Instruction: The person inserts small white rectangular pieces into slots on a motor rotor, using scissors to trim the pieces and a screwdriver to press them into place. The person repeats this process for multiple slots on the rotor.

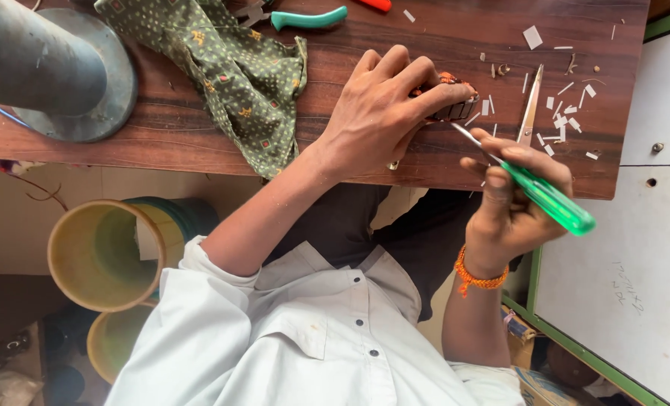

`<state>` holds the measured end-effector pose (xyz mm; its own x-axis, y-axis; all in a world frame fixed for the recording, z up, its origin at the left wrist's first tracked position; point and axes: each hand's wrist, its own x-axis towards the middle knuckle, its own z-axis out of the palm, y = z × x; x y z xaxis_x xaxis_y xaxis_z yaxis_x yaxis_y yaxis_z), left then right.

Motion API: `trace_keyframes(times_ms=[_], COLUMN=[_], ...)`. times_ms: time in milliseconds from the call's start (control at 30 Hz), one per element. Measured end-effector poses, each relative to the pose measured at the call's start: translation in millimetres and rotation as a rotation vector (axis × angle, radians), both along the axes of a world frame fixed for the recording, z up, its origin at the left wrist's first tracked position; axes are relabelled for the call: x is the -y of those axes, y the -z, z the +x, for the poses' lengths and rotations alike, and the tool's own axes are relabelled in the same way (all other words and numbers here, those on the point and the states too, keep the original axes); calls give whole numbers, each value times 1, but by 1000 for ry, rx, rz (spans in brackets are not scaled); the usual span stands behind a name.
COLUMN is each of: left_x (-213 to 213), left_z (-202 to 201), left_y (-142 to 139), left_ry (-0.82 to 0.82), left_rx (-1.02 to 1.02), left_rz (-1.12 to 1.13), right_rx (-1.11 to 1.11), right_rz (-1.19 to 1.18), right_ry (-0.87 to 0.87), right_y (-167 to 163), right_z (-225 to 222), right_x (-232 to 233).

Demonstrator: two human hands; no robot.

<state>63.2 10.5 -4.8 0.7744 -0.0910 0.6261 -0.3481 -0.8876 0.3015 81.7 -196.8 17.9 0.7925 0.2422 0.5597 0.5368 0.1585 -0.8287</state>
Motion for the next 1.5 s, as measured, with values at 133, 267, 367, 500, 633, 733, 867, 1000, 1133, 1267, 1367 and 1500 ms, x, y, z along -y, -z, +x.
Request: trace_keyframes(times_ms=[133,267,367,500,633,733,867,1000,1133,1267,1367,1500], left_x=[1,3,3,2,2,-5,-16,-19,-22,-23,-21,-16], left_z=[0,1,0,0,0,-1,-12,-14,-20,-26,-29,-34], left_y=[1,1,3,3,-7,-17,-23,-23,-24,-28,-32,-39], left_ry=[-9,-6,-7,6,25,65,205,177,168,150,145,130], left_rx=[-6,-3,7,-24,-41,-55,-200,-143,-196,-267,-278,-324], left_rz=[-17,-51,-40,-64,-65,-81,-345,-355,-388,-368,-381,-446], right_rx=[-21,-17,46,192,213,-87,-207,-617,-485,-201,-105,203], right_rz=[-73,-186,-238,-272,-94,115,-578,-357,-400,-383,-531,-837], right_ry=[-94,-105,-124,-136,-160,6,169,-106,-78,-206,-423,-417], right_y=[-2,-2,2,10,12,2,3,24,18,-4,-25,-42], right_z=[7,10,14,21,34,55,101,112,99,74,75,83], right_x=[-4,-4,-2,-2,-2,16,22,2,-2,2,-4,-23])
